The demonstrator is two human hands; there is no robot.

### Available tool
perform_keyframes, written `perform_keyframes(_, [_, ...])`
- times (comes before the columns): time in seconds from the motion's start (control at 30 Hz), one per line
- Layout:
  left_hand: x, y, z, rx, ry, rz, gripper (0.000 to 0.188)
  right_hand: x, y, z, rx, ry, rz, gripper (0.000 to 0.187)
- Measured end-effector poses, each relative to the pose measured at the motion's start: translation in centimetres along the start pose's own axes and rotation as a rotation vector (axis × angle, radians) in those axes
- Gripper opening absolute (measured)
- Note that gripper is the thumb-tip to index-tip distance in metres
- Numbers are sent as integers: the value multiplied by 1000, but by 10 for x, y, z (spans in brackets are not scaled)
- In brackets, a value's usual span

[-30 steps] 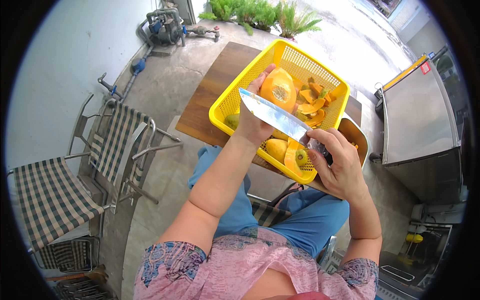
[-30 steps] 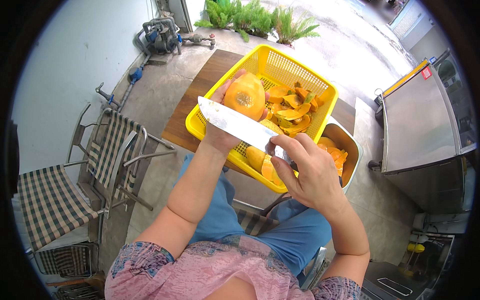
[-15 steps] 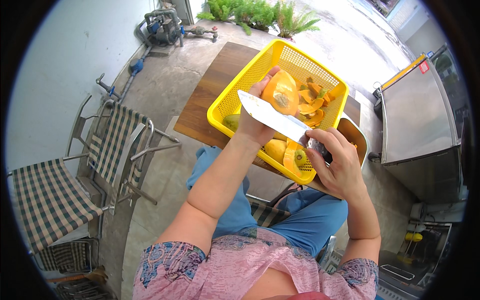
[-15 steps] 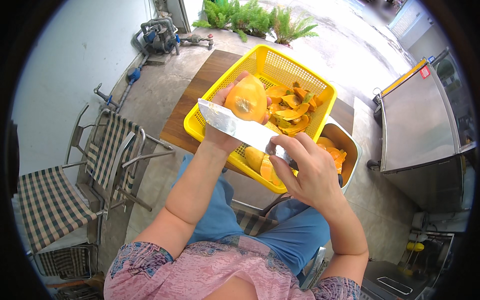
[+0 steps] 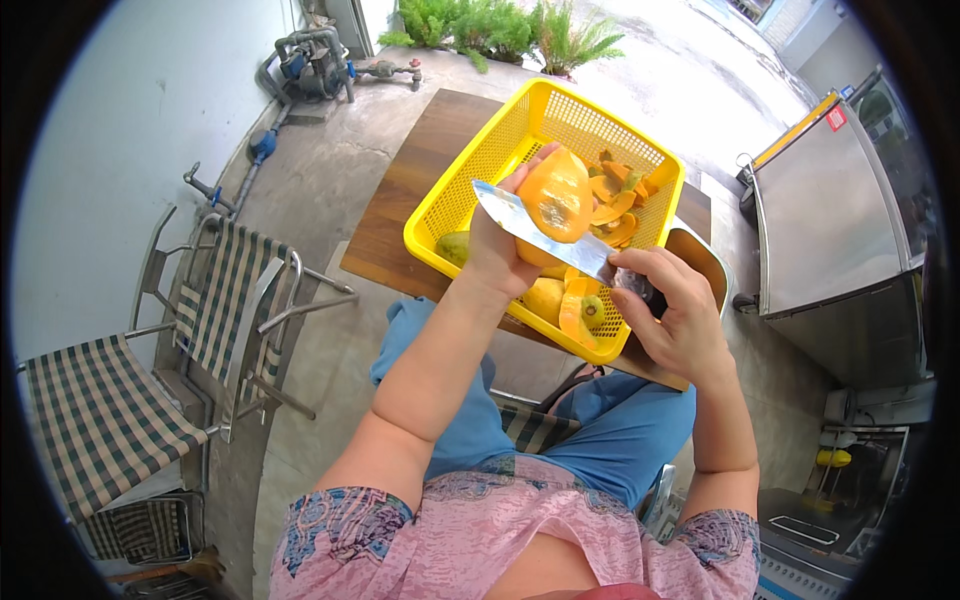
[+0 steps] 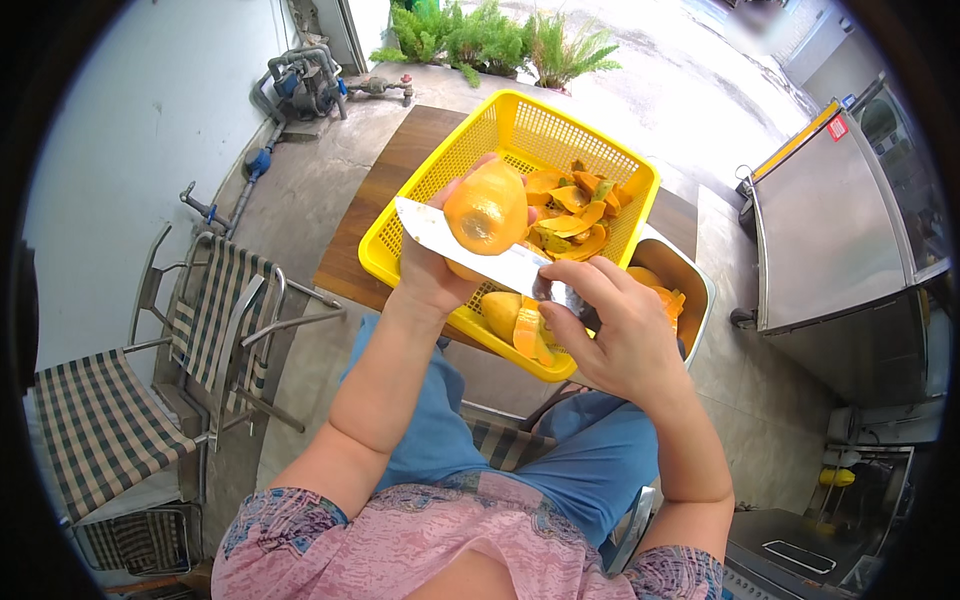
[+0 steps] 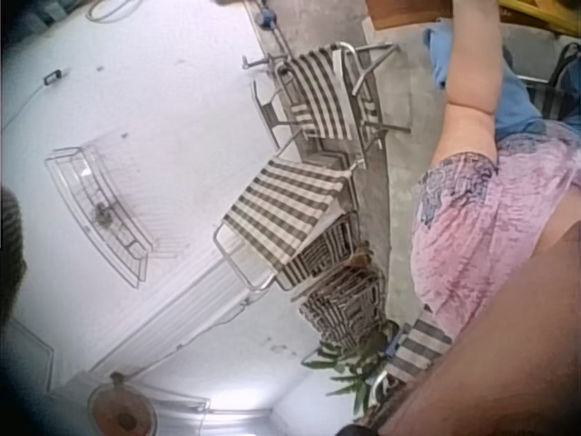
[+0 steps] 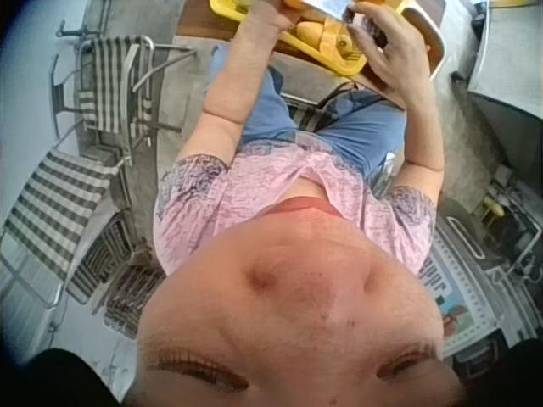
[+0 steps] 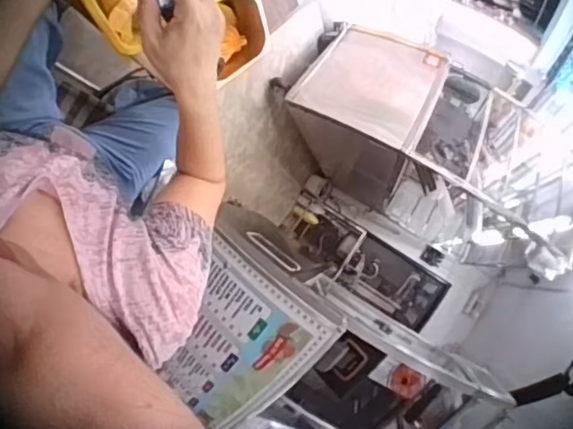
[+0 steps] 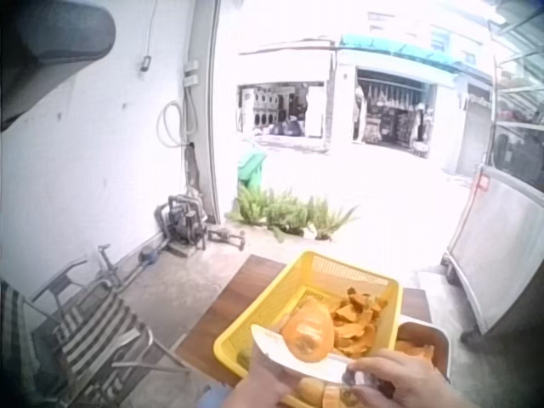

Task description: The person peels mangoes using a knife, removing the skin in strips and placing the peeled fruit into a metal tray. The peels are collected in a yellow basket. The person handles multiple mangoes one at a time.

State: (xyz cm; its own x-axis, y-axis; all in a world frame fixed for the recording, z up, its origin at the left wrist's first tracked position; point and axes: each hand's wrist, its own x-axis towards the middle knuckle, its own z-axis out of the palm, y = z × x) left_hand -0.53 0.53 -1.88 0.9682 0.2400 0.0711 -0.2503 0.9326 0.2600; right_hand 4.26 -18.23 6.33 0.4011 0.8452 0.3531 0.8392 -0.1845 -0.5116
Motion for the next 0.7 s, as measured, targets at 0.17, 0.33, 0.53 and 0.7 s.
perform_keyframes(0.17, [-1,-8,0,76,-16,-5,46,2,-3,-1,27,-12,43,24])
perform_keyframes(0.33, [-2,-6,-1,68,-15,-3,46,-2,1,-2,33,-17,47,24])
perform_keyframes(0.53, [0,0,1,169,76,-3,47,-11,1,-5,29,-33,83,24])
perform_keyframes(0.7, [3,9,-1,75,191,2,45,-31,16,-16,333,-7,128,23])
